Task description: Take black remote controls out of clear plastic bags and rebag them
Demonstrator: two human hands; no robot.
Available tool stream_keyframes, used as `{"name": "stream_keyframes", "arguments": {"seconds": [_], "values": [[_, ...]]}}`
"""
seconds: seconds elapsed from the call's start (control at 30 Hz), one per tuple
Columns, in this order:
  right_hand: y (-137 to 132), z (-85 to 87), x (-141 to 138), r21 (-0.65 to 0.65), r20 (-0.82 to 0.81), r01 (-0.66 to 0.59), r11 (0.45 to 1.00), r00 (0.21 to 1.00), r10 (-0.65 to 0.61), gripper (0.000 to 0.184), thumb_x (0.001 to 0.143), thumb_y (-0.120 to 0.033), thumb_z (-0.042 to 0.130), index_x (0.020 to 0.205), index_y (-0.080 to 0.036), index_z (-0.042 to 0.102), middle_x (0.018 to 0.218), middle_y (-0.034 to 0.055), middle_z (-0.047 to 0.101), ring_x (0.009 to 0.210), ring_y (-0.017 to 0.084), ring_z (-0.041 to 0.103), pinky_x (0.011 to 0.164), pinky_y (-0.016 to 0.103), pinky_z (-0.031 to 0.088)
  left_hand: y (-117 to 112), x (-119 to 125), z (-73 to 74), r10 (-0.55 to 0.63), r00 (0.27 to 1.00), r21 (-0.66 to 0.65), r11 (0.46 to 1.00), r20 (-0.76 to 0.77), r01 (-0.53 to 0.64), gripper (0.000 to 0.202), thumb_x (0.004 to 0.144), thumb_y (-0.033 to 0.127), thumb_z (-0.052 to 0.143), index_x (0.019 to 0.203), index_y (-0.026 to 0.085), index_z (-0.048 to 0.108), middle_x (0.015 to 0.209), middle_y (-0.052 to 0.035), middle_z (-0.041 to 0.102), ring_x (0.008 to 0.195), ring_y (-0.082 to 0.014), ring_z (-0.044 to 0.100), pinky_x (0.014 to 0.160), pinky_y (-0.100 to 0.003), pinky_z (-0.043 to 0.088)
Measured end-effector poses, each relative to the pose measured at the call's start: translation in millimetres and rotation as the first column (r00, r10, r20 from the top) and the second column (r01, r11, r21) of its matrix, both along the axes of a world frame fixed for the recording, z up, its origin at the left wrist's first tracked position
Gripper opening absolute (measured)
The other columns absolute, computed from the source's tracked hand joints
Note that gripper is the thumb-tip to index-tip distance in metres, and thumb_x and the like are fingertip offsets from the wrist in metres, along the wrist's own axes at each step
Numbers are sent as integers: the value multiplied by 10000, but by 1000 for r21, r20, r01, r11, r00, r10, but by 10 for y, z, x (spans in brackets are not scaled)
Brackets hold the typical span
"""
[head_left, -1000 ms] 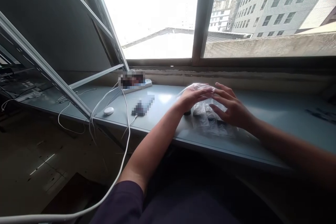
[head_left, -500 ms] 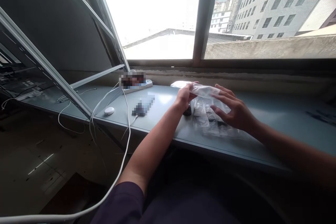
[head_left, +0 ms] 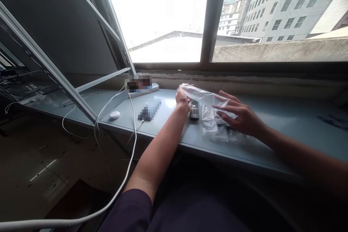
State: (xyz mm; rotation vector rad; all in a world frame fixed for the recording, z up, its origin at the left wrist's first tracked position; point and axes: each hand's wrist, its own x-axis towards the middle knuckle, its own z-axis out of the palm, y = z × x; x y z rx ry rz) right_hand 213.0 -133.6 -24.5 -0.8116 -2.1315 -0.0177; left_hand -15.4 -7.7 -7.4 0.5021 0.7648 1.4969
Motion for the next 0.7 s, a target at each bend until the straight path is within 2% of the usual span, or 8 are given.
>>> {"name": "stream_keyframes", "arguments": {"seconds": [0.17,0.27,0.37,0.47,0.53,0.6,0.63,0.7], "values": [[18,-30,18,-41,-13,-13,999,1000,13,363,1079,-283,719,1403,-390,843,1530,50,763,1663,415,466,1217,683,579,-31,-23,18,-3,1000,1,1000,8,3,514,1197,485,404,1217,149,792,1121,-120,842,723,-139,706,454,-202,299],[9,-24,22,-54,-6,-11,998,1000,10,376,1075,-294,727,1418,-406,832,1574,30,732,1669,415,454,1221,684,577,-24,-40,11,50,998,9,999,38,-50,648,1204,562,291,1350,158,776,1194,-141,842,904,-199,790,520,-215,425],[-9,0,9,-55,2,-13,998,1000,13,379,1075,-305,735,1431,-395,826,1629,27,689,1670,412,453,1256,677,547,-35,-24,11,52,991,84,994,127,-63,734,1185,665,209,1534,209,667,1268,-140,835,1084,-246,821,629,-246,558],[-22,22,-8,-52,16,-12,999,1000,12,401,1081,-315,733,1467,-398,805,1653,35,671,1662,413,470,1280,673,519,-88,39,15,-113,982,159,983,152,88,660,1159,682,372,1583,238,614,1287,-141,838,1124,-272,827,589,-245,573],[-25,22,-15,-58,27,2,998,1000,-1,477,1076,-336,742,1548,-404,745,1631,48,692,1612,415,543,1271,654,532,-137,98,12,-297,949,169,946,104,277,538,1149,563,497,1533,225,664,1278,-154,843,1082,-273,834,470,-205,483],[-23,4,-20,-61,39,32,998,999,-30,582,1068,-368,754,1642,-383,659,1591,76,721,1528,420,634,1237,631,567,-177,154,1,-446,894,148,887,38,437,450,1148,438,515,1472,201,718,1258,-172,847,994,-250,836,385,-178,367],[-21,-10,-23,-61,44,56,997,998,-53,620,1069,-382,752,1675,-366,623,1567,93,733,1480,421,672,1214,624,587,-186,175,-6,-479,877,131,871,21,473,442,1153,411,496,1455,191,733,1245,-177,850,948,-235,831,366,-173,333],[-18,-42,-33,-45,28,110,993,994,-108,647,1080,-399,736,1705,-342,579,1553,121,730,1431,426,701,1183,629,605,-176,183,-21,-449,893,97,891,36,444,463,1171,421,448,1443,189,743,1231,-171,854,882,-206,815,362,-167,329]]}}
